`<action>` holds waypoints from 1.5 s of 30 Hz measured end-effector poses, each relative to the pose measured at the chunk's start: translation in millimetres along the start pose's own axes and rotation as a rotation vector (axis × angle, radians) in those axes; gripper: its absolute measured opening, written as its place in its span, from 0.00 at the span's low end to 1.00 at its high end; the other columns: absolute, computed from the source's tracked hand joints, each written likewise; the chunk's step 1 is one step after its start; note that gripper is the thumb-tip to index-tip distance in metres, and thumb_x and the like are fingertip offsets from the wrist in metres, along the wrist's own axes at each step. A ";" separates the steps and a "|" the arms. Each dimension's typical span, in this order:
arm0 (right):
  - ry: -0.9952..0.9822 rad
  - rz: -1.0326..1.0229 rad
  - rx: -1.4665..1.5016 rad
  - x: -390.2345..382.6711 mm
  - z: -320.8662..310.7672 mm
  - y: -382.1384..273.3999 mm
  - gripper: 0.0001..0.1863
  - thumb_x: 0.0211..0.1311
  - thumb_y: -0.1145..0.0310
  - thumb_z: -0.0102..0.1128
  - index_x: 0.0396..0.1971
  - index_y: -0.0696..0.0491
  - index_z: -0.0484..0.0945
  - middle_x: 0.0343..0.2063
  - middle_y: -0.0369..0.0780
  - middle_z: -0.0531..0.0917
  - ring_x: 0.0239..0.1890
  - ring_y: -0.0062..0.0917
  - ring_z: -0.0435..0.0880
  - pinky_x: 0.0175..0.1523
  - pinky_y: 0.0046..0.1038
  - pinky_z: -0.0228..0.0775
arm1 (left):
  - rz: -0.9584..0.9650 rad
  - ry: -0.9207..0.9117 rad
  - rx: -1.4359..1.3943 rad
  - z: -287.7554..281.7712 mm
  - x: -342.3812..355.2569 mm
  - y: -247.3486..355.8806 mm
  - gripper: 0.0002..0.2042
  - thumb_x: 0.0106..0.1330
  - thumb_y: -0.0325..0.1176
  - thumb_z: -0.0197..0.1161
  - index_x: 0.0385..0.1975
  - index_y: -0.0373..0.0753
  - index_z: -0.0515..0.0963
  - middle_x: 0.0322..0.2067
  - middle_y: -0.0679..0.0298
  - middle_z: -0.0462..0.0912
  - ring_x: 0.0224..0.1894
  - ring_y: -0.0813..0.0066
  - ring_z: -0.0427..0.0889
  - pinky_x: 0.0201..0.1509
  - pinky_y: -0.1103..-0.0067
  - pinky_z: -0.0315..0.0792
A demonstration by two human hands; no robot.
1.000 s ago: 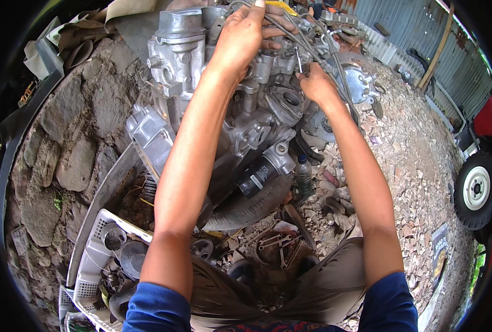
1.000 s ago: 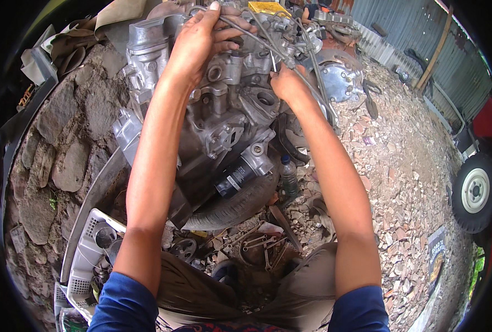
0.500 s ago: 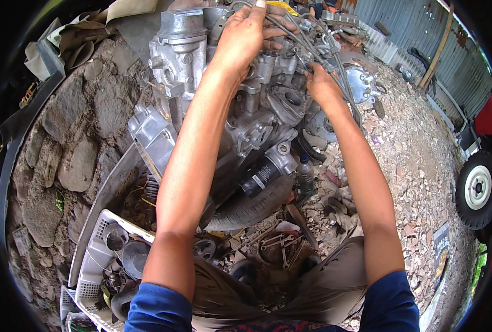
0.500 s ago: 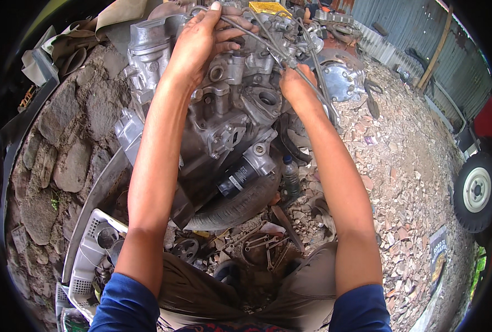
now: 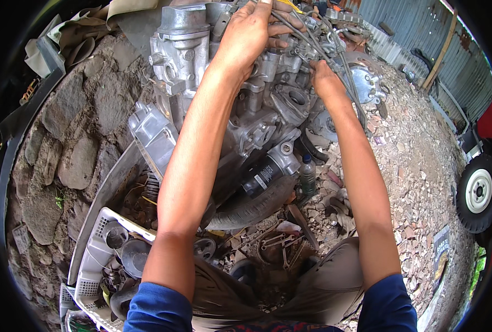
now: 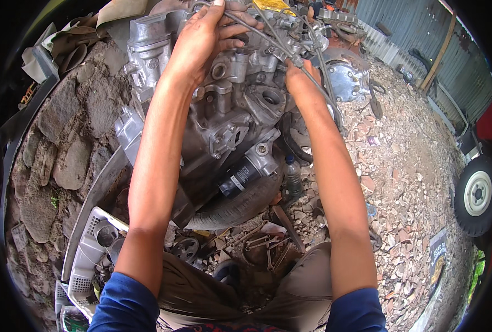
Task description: The person is sitting on the ground and using a wrench to tighten bolts on a car engine block. They manipulate the tool with both hands to secure fasteners on the engine's surface.
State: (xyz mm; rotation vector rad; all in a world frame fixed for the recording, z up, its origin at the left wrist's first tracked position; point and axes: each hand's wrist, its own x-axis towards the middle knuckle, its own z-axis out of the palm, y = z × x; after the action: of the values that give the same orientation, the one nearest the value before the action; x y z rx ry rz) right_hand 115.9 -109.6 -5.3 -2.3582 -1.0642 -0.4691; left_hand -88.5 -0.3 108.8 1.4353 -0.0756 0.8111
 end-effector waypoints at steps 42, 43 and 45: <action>-0.003 0.007 0.205 8.0 7.3 11.4 0.21 0.66 0.63 0.58 0.48 0.67 0.72 0.38 0.51 0.84 0.39 0.37 0.86 0.40 0.36 0.78 | -0.008 -0.024 -0.022 -1.1 4.2 -5.8 0.18 0.78 0.43 0.40 0.45 0.35 0.73 0.36 0.57 0.84 0.38 0.73 0.83 0.35 0.81 0.76; 0.028 -0.036 0.159 8.0 4.9 23.3 0.22 0.66 0.63 0.58 0.49 0.66 0.72 0.39 0.51 0.84 0.40 0.39 0.86 0.44 0.37 0.77 | -0.008 -0.036 -0.042 2.5 5.9 -6.5 0.18 0.78 0.43 0.40 0.45 0.35 0.73 0.36 0.57 0.84 0.39 0.73 0.83 0.35 0.81 0.76; 0.039 -0.005 0.033 -12.1 -6.4 -24.7 0.18 0.64 0.64 0.58 0.46 0.62 0.76 0.39 0.54 0.83 0.44 0.46 0.83 0.51 0.40 0.72 | -0.009 -0.008 -0.014 -11.8 3.3 -6.0 0.18 0.78 0.44 0.40 0.45 0.35 0.73 0.36 0.57 0.84 0.39 0.73 0.83 0.35 0.81 0.76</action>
State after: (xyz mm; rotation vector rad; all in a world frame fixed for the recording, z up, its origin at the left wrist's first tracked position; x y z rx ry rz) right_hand 88.7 -106.4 1.4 -2.3084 -1.0528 -0.4940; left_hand -87.8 12.1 103.3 1.4247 -0.0803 0.7960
